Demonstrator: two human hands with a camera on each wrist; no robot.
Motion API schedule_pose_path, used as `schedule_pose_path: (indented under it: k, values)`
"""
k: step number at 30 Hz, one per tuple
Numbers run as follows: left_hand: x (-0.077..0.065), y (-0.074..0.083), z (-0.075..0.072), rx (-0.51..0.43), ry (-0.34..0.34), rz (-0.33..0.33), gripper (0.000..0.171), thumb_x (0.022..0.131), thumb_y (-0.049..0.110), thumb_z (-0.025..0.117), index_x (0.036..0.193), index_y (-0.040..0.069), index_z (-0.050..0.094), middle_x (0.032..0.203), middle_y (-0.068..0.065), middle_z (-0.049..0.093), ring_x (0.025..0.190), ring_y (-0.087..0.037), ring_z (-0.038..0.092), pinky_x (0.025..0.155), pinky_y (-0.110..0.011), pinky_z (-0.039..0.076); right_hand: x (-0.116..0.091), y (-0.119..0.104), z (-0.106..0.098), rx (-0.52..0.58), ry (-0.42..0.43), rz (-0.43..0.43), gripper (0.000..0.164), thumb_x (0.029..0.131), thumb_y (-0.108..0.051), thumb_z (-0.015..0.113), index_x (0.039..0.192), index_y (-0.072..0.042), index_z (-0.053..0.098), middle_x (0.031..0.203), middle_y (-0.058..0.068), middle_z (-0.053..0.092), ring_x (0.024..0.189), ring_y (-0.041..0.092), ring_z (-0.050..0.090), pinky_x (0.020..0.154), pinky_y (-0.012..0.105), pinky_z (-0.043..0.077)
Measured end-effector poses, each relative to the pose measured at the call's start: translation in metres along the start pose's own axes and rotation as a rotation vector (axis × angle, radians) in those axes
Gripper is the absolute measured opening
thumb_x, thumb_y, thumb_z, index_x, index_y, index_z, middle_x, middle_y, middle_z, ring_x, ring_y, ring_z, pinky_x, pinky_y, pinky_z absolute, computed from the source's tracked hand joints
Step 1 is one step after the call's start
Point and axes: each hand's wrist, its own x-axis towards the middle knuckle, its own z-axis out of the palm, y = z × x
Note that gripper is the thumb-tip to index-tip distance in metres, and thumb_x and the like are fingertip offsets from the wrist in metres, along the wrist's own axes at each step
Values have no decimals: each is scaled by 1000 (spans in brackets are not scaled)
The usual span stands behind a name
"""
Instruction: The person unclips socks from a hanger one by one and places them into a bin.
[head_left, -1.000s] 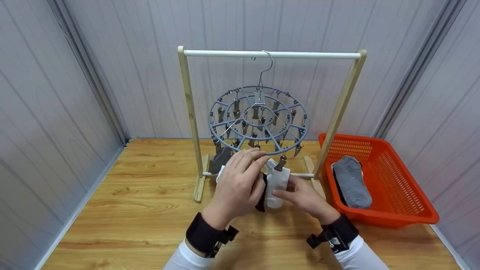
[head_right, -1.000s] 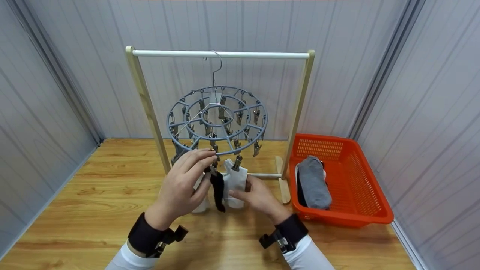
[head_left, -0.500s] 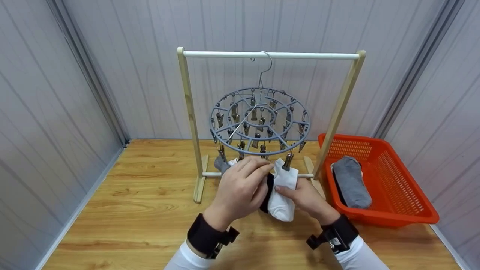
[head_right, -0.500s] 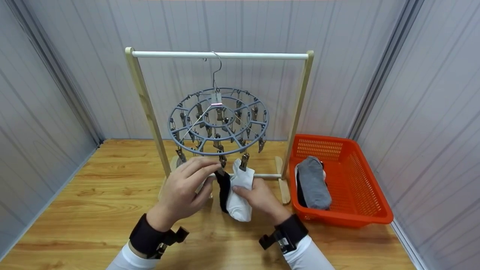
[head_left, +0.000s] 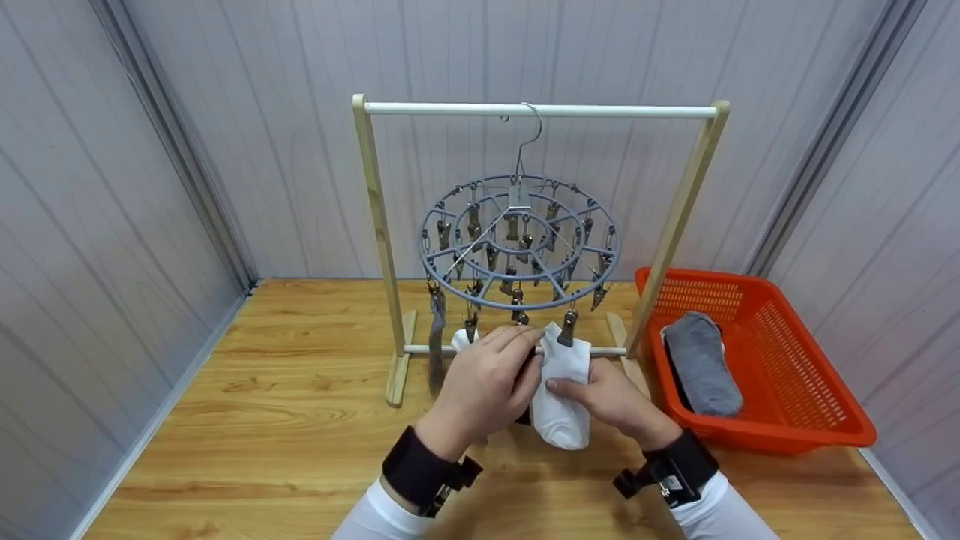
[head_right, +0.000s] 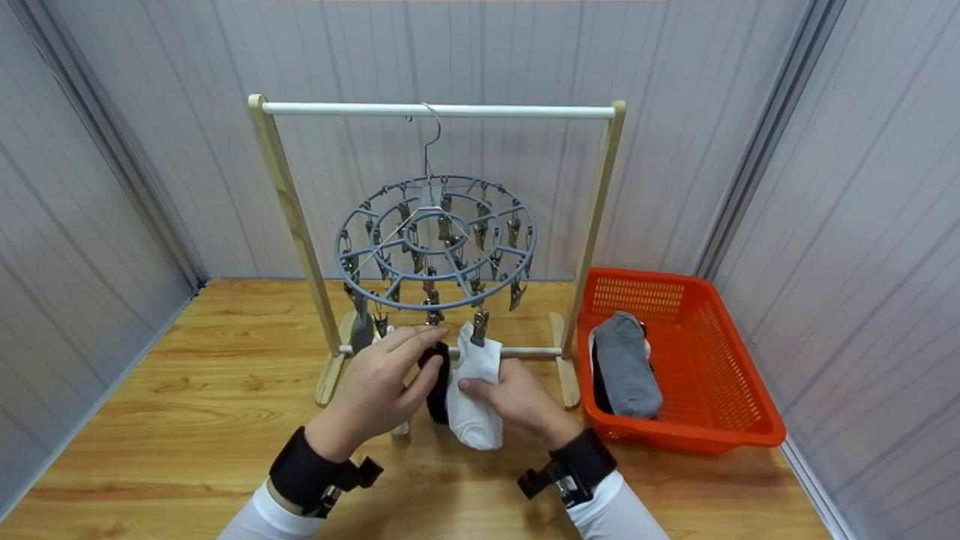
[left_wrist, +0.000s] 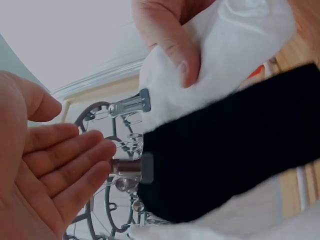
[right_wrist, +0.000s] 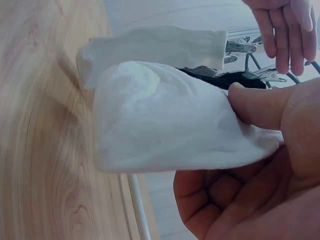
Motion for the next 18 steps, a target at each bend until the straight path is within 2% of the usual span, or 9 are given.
schedule_pose_path:
  k: [5,8,12,18]
  values:
    - [-3,1,6,-26,-43,-67,39,107,16,71,140,-5,71,131,-18,77,122,-32,74,106,-41,61,-1,-1,1,-35,-35,-14,45,107,-22,77,141,6,66,123,16,77,108,28,75,91,39,64]
    - [-5,0,12,-81,-82,-108,45,109,19,70,145,-8,65,139,-21,73,131,-35,70,115,-42,56,-3,-1,1,-55,-58,-18,46,108,-25,76,141,5,65,122,15,76,108,28,75,90,41,64]
    - [-7,-1,19,-205,-118,-199,52,112,24,68,152,-9,58,150,-22,66,142,-35,63,122,-44,48,-4,-2,2,-70,-84,-19,46,108,-27,76,141,3,66,122,14,76,107,27,75,90,41,64]
    - [-8,-2,23,-445,-159,-356,57,115,29,63,161,-2,51,162,-15,59,153,-29,53,128,-45,41,-6,-5,3,-57,-115,-15,38,109,-24,75,136,2,70,119,13,78,105,27,76,88,39,64]
